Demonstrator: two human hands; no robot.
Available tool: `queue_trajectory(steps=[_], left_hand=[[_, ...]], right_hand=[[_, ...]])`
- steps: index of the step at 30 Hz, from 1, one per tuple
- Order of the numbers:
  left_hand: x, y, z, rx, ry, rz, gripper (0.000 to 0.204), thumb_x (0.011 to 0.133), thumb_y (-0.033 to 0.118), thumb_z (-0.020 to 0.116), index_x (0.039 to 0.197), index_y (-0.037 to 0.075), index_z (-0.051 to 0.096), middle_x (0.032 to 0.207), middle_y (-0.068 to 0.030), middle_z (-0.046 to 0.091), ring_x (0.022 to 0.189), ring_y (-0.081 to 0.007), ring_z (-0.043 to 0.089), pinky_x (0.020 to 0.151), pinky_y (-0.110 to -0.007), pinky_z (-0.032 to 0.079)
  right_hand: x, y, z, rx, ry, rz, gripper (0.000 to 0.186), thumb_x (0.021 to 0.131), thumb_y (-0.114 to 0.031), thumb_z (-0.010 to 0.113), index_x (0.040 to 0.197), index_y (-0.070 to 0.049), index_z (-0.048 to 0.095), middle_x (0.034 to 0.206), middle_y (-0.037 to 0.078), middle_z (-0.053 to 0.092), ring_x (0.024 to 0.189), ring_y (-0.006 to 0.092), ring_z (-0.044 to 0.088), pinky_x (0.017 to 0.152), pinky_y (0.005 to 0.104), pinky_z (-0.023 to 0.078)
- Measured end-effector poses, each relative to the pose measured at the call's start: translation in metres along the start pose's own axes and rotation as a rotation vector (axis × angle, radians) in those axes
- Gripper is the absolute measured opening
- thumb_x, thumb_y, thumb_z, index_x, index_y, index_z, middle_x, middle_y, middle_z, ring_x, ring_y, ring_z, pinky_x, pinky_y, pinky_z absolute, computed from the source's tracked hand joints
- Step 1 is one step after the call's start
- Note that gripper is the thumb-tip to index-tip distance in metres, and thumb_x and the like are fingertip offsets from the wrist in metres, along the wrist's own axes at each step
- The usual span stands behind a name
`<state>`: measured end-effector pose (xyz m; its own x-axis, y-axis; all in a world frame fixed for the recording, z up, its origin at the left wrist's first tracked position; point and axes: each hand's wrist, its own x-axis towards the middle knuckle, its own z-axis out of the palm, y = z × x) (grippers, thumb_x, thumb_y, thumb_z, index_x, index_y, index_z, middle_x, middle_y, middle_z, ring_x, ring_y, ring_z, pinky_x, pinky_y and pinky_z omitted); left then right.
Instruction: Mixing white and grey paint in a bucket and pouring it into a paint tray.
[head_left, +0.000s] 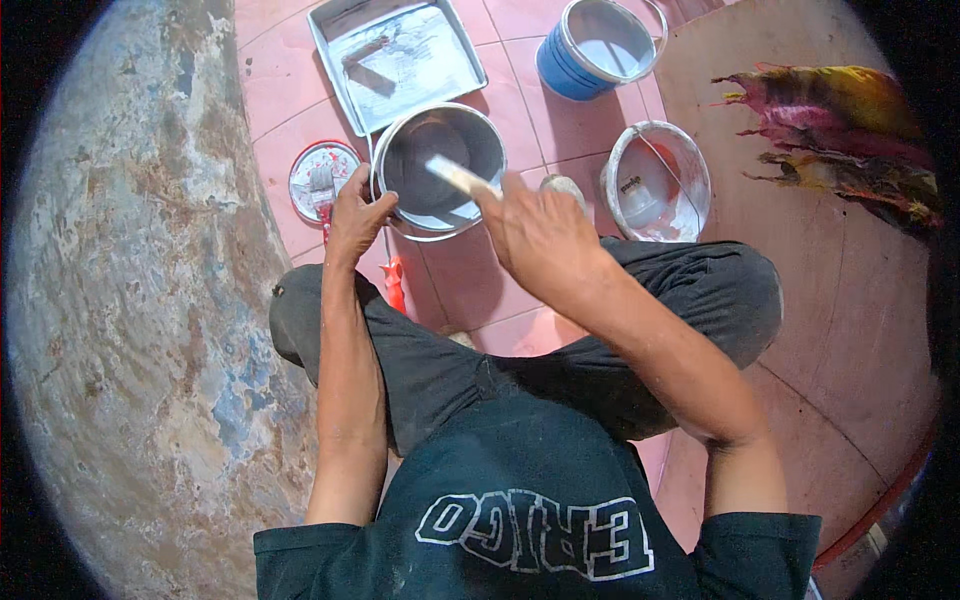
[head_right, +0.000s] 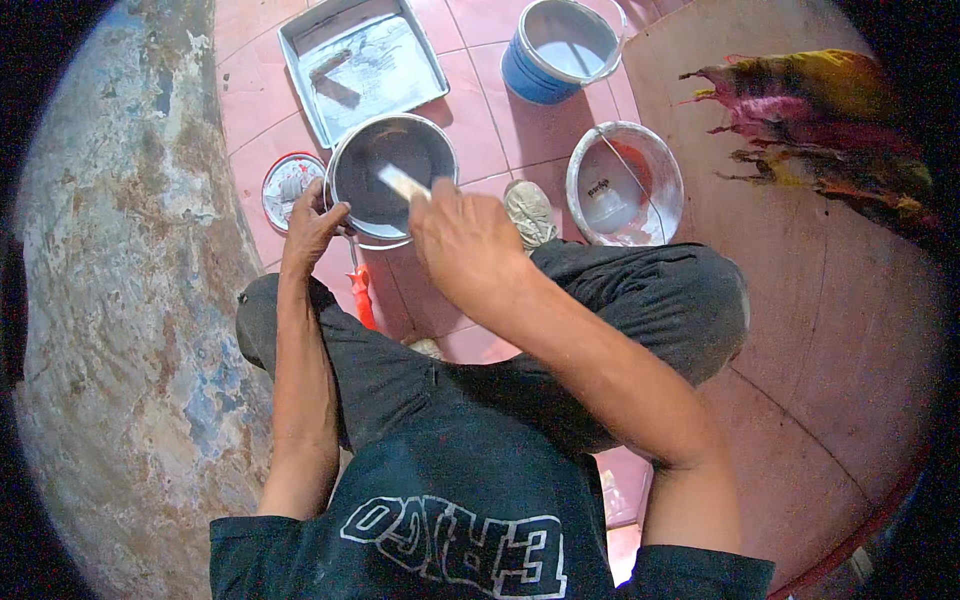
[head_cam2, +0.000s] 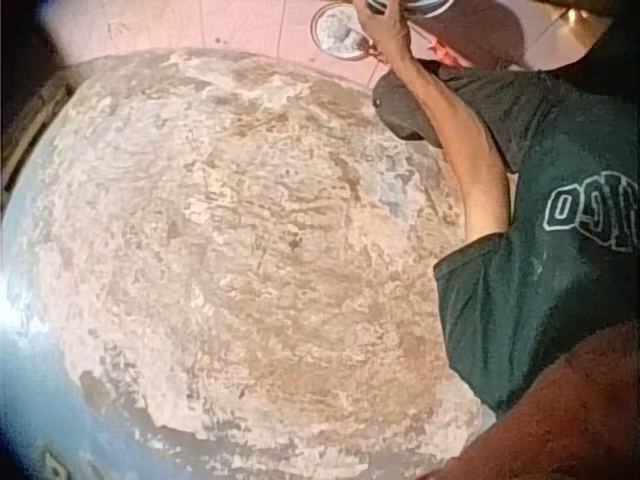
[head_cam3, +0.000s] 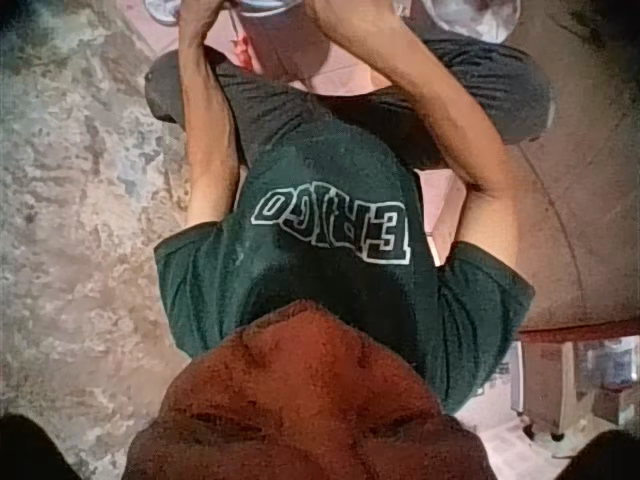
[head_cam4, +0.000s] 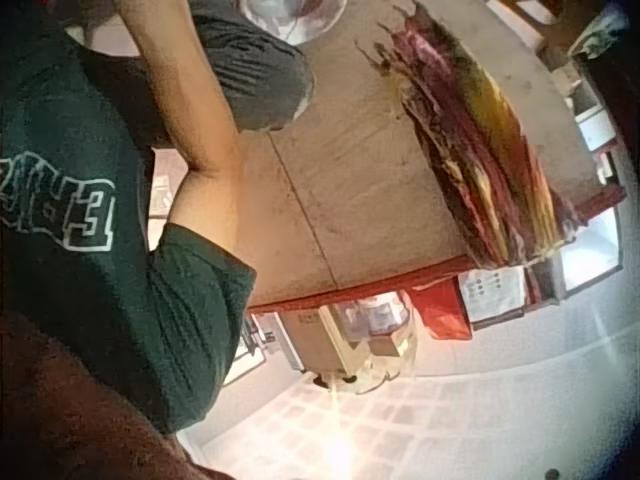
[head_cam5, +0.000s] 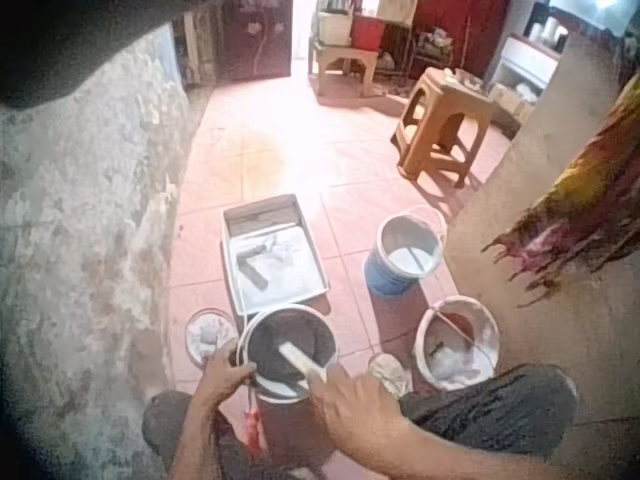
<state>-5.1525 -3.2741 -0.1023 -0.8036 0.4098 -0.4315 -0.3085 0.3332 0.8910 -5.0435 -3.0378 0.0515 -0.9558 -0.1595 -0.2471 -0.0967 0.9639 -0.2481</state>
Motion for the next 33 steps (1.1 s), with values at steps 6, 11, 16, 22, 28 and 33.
queue_trajectory(steps=[6, 11, 16, 22, 28, 33], left_hand=[[0.003, 0.0, 0.003, 0.074, -0.023, 0.023, 0.035, 0.085, 0.009, 0.064, 0.119, 0.0, 0.059, 0.087, -0.0056, 0.066, 0.066, -0.0124, 0.064, 0.056, -0.026, 0.055], [-0.004, 0.003, 0.006, 0.057, 0.033, 0.011, 0.02, 0.081, 0.012, 0.064, 0.097, 0.002, 0.058, 0.075, -0.0012, 0.059, 0.061, -0.0098, 0.057, 0.057, -0.026, 0.05], [-0.001, 0.019, 0.007, 0.026, 0.02, -0.008, 0.019, 0.082, 0.009, 0.063, 0.098, 0.002, 0.058, 0.077, -0.0024, 0.061, 0.063, -0.0108, 0.06, 0.058, -0.027, 0.052], [0.002, -0.003, 0.004, 0.135, -0.012, 0.042, 0.026, 0.085, 0.009, 0.063, 0.11, 0.001, 0.059, 0.086, -0.0058, 0.065, 0.062, -0.0124, 0.064, 0.056, -0.026, 0.052], [0.005, -0.005, 0.002, 0.096, -0.008, 0.012, 0.029, 0.085, 0.007, 0.061, 0.112, -0.001, 0.057, 0.086, -0.0065, 0.065, 0.062, -0.0126, 0.064, 0.056, -0.026, 0.053], [0.004, -0.002, 0.011, 0.013, -0.005, -0.024, 0.029, 0.084, 0.006, 0.06, 0.112, -0.001, 0.058, 0.086, -0.0058, 0.065, 0.062, -0.0122, 0.063, 0.056, -0.026, 0.053]], right_hand=[[-0.004, -0.031, 0.019, -0.189, -0.028, -0.071, 0.015, 0.086, -0.015, 0.061, 0.092, -0.004, 0.068, 0.091, 0.01, 0.063, 0.081, 0.0206, 0.068, 0.061, 0.0317, 0.055], [-0.021, -0.012, 0.014, -0.154, -0.148, -0.04, 0.015, 0.087, -0.014, 0.061, 0.094, -0.004, 0.069, 0.09, 0.01, 0.062, 0.077, 0.02, 0.067, 0.061, 0.0324, 0.054], [0.017, 0.0, -0.009, -0.159, 0.013, -0.062, 0.013, 0.088, -0.014, 0.061, 0.093, -0.004, 0.068, 0.091, 0.011, 0.062, 0.074, 0.0202, 0.068, 0.06, 0.0312, 0.055], [-0.016, -0.014, 0.024, -0.148, -0.076, -0.051, 0.014, 0.088, -0.013, 0.06, 0.097, -0.005, 0.067, 0.095, 0.013, 0.063, 0.076, 0.0227, 0.069, 0.062, 0.0333, 0.056], [-0.001, 0.022, 0.007, 0.204, -0.134, 0.137, 0.019, 0.091, -0.014, 0.055, 0.104, -0.004, 0.065, 0.09, 0.019, 0.065, 0.076, 0.0292, 0.07, 0.068, 0.0391, 0.058], [0.001, 0.032, 0.032, 1.315, -0.313, 0.703, 0.04, 0.1, -0.02, 0.047, 0.135, -0.003, 0.052, 0.078, 0.012, 0.063, 0.059, 0.0196, 0.064, 0.047, 0.0342, 0.053]])
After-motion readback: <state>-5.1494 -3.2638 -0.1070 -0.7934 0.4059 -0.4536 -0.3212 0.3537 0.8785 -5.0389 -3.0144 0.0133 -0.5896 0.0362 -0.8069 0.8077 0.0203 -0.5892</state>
